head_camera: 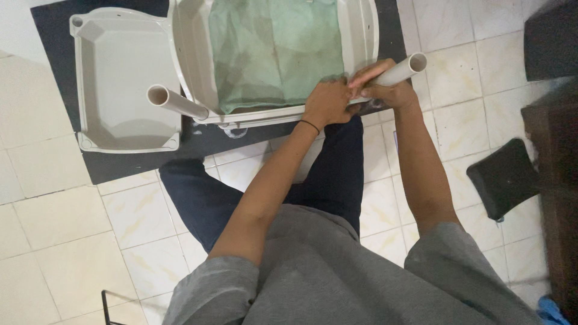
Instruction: The person assembles a white plastic container by inserting cylindrical rods into designated slots, wipes the interior with a green cloth, and secures the components. The person handles the container and rods by hand, placing the cloth inside and adjusting the rods to fit.
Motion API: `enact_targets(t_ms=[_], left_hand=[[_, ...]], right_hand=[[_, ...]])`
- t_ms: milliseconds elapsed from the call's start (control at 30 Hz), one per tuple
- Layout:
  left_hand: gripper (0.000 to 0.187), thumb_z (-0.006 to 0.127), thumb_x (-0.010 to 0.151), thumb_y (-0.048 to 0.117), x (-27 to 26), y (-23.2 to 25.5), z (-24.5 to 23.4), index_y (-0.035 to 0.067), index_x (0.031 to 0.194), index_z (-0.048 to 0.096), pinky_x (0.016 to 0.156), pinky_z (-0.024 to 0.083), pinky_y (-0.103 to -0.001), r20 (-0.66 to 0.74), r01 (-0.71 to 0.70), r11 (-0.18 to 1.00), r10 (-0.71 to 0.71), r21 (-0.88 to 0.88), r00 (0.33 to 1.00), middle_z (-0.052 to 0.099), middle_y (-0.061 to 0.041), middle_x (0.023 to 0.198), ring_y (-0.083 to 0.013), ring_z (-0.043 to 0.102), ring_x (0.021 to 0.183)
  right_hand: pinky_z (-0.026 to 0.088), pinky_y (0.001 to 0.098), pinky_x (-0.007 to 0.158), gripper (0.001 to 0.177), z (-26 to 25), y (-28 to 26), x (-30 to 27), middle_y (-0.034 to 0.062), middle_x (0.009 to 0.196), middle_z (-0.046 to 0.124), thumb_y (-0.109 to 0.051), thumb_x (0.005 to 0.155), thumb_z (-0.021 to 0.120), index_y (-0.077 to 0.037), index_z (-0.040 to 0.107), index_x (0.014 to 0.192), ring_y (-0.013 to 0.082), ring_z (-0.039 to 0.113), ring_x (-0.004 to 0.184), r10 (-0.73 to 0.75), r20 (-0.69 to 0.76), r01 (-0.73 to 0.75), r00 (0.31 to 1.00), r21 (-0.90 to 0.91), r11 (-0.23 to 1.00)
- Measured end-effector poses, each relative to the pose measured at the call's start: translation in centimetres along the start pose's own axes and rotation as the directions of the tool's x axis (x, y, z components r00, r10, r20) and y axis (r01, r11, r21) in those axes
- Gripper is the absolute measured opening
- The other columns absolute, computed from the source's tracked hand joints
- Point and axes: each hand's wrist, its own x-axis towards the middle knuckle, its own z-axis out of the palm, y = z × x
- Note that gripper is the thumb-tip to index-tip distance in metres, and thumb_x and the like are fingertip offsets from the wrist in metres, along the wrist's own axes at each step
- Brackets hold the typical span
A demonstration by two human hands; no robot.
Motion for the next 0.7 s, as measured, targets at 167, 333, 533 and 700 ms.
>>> enact_targets(t_ms=[167,333,533,700], left_hand=[[0.061,0.079,0.078,0.050,0.2,0.2,0.4,0.006,0.117,0.062,0.085,0.049,-0.054,-0.009,0.107,0.993,-0.108,-0.042,0.994,0.069,-0.019,0.100,-0.0382,0.068,0.094],[0.057,0.078,0.070,0.043,0.8,0.8,0.1,0.012,0.116,0.064,0.093,0.044,-0.055,0.042,0.233,0.973,-0.233,-0.003,0.972,0.071,-0.013,0.101,-0.0321,0.068,0.101],[0.062,0.080,0.073,0.056,0.6,1.6,-0.4,0.012,0.114,0.066,0.094,0.042,-0.051,0.104,0.316,0.949,-0.316,0.022,0.943,0.070,-0.014,0.101,-0.0320,0.068,0.100],[0.059,0.081,0.069,0.049,0.7,1.5,-0.7,0.014,0.114,0.067,0.094,0.042,-0.052,0.059,0.283,0.959,-0.284,0.026,0.957,0.071,-0.013,0.099,-0.0293,0.068,0.101]], right_hand=[[0.045,0.0287,0.049,0.025,0.8,1.5,-0.4,0.0156,0.075,0.067,-0.010,0.096,0.075,0.002,0.064,0.077,0.0159,0.056,0.051,-0.082,-0.137,0.086,0.987,0.024,0.996],[0.031,0.0286,0.045,0.047,2.1,4.4,-1.5,0.0072,0.059,0.051,-0.009,0.103,0.071,-0.005,0.045,0.065,0.0125,0.043,0.048,-0.109,-0.453,0.117,0.885,-0.012,0.993],[0.038,0.0282,0.044,0.029,4.7,6.4,-0.1,0.0033,0.061,0.051,-0.009,0.100,0.072,-0.009,0.049,0.082,0.0111,0.047,0.047,-0.194,-0.830,0.098,0.523,-0.167,0.981],[0.037,0.0273,0.045,0.032,5.5,6.5,0.4,0.0029,0.063,0.051,-0.009,0.101,0.071,-0.010,0.048,0.079,0.0102,0.047,0.050,-0.220,-0.858,0.109,0.465,-0.191,0.976]])
